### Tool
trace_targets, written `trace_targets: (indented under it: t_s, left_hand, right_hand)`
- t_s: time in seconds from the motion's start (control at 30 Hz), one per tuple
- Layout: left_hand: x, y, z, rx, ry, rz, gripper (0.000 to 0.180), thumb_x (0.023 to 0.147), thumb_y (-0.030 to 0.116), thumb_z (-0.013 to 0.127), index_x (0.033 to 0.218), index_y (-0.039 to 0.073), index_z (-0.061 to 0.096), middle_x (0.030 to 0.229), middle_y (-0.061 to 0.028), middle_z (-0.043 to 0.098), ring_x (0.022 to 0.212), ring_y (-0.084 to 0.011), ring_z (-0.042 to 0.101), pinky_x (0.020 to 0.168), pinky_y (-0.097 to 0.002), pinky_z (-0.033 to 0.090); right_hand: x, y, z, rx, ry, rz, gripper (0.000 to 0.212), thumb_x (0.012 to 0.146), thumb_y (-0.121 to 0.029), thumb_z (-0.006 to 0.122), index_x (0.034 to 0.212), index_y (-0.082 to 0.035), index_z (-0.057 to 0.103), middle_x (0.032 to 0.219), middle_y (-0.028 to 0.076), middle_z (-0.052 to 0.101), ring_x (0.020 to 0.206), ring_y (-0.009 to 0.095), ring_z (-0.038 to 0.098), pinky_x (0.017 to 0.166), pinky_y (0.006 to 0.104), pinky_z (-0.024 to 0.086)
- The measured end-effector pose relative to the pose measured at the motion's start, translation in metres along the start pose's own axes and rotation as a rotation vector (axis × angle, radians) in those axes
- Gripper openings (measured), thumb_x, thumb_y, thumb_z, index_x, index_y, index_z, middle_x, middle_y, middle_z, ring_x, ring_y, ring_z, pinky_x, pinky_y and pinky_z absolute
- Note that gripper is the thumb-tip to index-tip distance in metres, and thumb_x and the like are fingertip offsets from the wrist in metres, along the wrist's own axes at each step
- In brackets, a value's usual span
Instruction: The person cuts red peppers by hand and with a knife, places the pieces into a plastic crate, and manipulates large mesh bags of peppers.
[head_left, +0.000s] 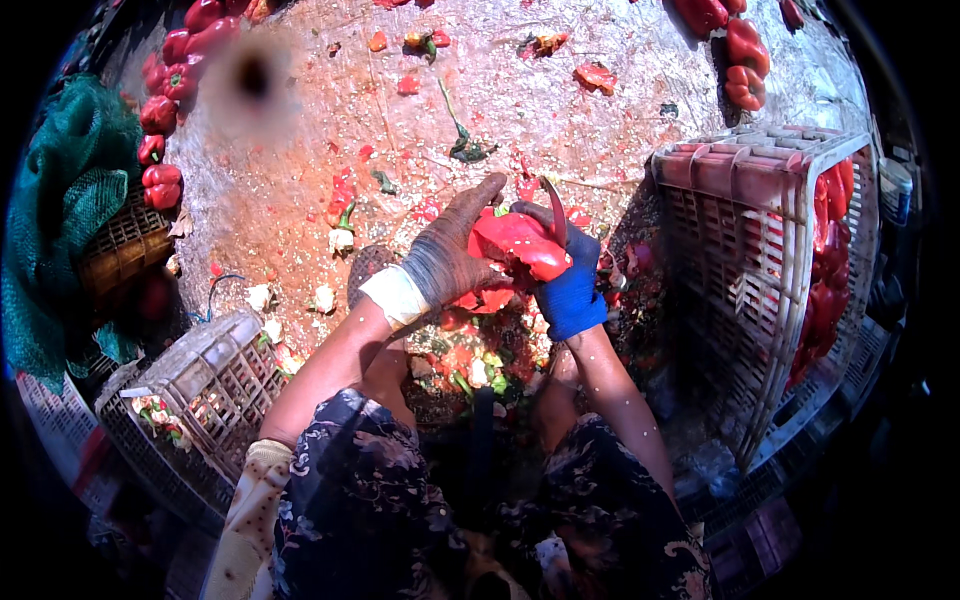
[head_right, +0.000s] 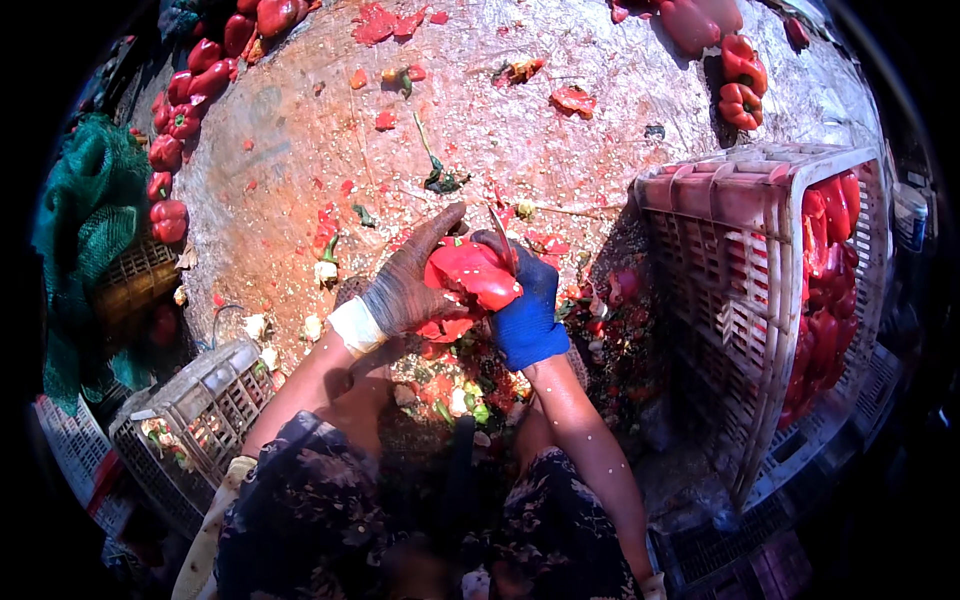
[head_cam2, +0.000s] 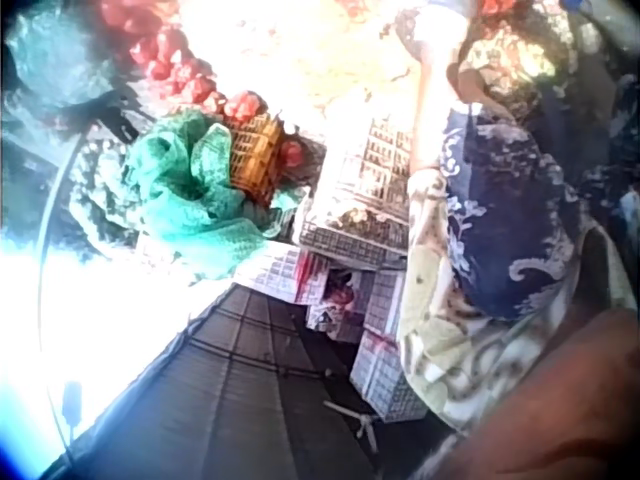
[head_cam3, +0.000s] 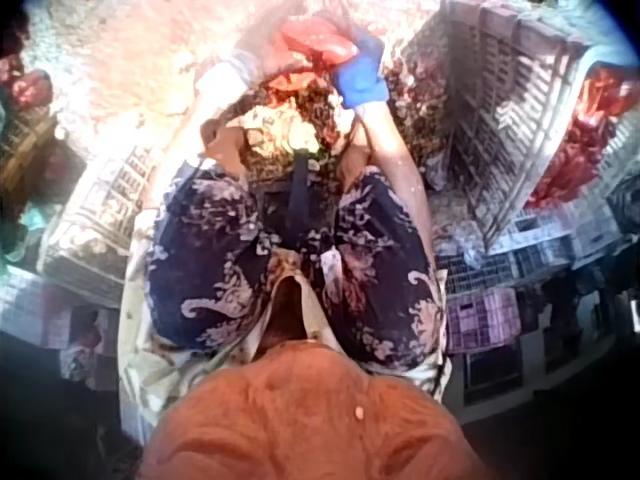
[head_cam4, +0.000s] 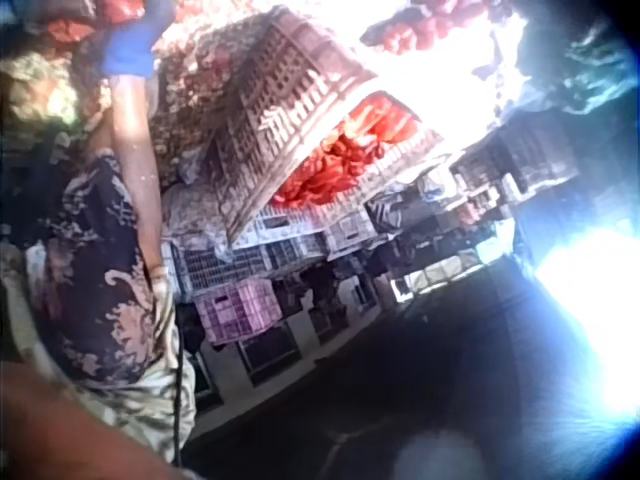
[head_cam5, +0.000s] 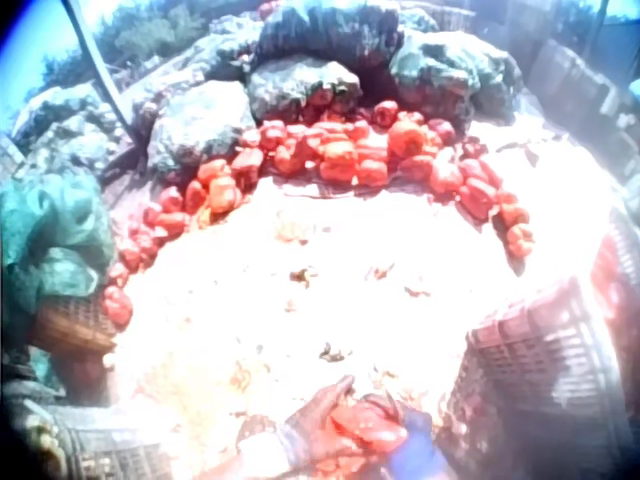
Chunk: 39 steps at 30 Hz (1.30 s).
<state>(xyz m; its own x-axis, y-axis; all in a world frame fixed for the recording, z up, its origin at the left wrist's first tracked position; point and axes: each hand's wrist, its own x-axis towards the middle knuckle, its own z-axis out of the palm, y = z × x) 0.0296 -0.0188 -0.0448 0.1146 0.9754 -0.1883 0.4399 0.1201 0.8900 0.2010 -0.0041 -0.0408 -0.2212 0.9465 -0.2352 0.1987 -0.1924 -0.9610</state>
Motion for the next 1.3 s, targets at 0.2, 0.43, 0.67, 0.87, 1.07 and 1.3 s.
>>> trace_targets:
  t_s: [0.2,0.43,0.67,0.87,1.07,1.3]
  left_hand:
    - [0.003,-0.001,0.004,-0.08,-0.168,-0.185,0.057,0.069,0.017,0.08,0.12,0.012,0.057,0.106,-0.0149,0.066,0.101,-0.0276,0.065,0.089,-0.0368,0.051]
    - [0.002,-0.003,0.022,-0.112,0.06,-0.201,0.034,0.075,0.009,0.069,0.108,0.009,0.061,0.092,-0.0184,0.068,0.091,-0.0317,0.067,0.08,-0.0382,0.052]
    - [0.001,-0.047,0.037,-0.398,0.13,-0.274,0.028,0.079,0.002,0.061,0.107,0.005,0.063,0.092,-0.0179,0.068,0.09,-0.0298,0.067,0.08,-0.0364,0.052]
    - [-0.003,-0.067,0.045,-0.586,0.171,-0.447,0.023,0.083,0.004,0.059,0.104,0.001,0.063,0.091,-0.0162,0.069,0.085,-0.0265,0.067,0.078,-0.0359,0.052]
    - [0.005,-0.047,0.016,-0.516,0.129,-0.46,0.032,0.075,0.019,0.081,0.096,0.001,0.065,0.081,-0.0035,0.067,0.074,-0.0112,0.059,0.068,-0.0281,0.051]
    - [-0.008,-0.058,-0.002,-0.858,0.334,-0.535,0.031,0.079,0.013,0.077,0.102,0.004,0.059,0.085,-0.0079,0.065,0.074,-0.019,0.067,0.058,-0.0287,0.057]
  right_hand:
    - [-0.002,-0.001,-0.005,0.071,-0.025,0.055,0.032,0.08,-0.009,0.07,0.111,-0.003,0.065,0.098,0.01,0.07,0.091,0.018,0.066,0.08,0.0312,0.052]
    - [0.003,0.005,0.0,-0.378,0.076,-0.307,0.042,0.075,-0.016,0.074,0.114,-0.007,0.062,0.106,0.016,0.066,0.093,0.032,0.067,0.079,0.0374,0.054]
    - [0.011,-0.009,0.004,-0.628,0.015,-0.353,0.049,0.072,-0.017,0.077,0.118,-0.005,0.062,0.112,0.017,0.065,0.101,0.034,0.064,0.088,0.0397,0.052]
    - [0.007,0.007,0.0,-0.667,0.013,-0.465,0.047,0.072,-0.018,0.077,0.115,-0.005,0.064,0.113,0.015,0.066,0.106,0.032,0.063,0.089,0.0386,0.051]
    - [0.016,-0.013,-0.003,-0.145,0.072,-0.172,0.033,0.082,-0.007,0.066,0.114,-0.001,0.063,0.105,0.013,0.068,0.095,0.023,0.066,0.082,0.0325,0.051]
    - [-0.039,-0.049,-0.029,0.02,0.007,-0.25,0.034,0.094,-0.011,0.057,0.126,0.001,0.054,0.108,0.012,0.066,0.087,0.016,0.065,0.073,0.0279,0.052]
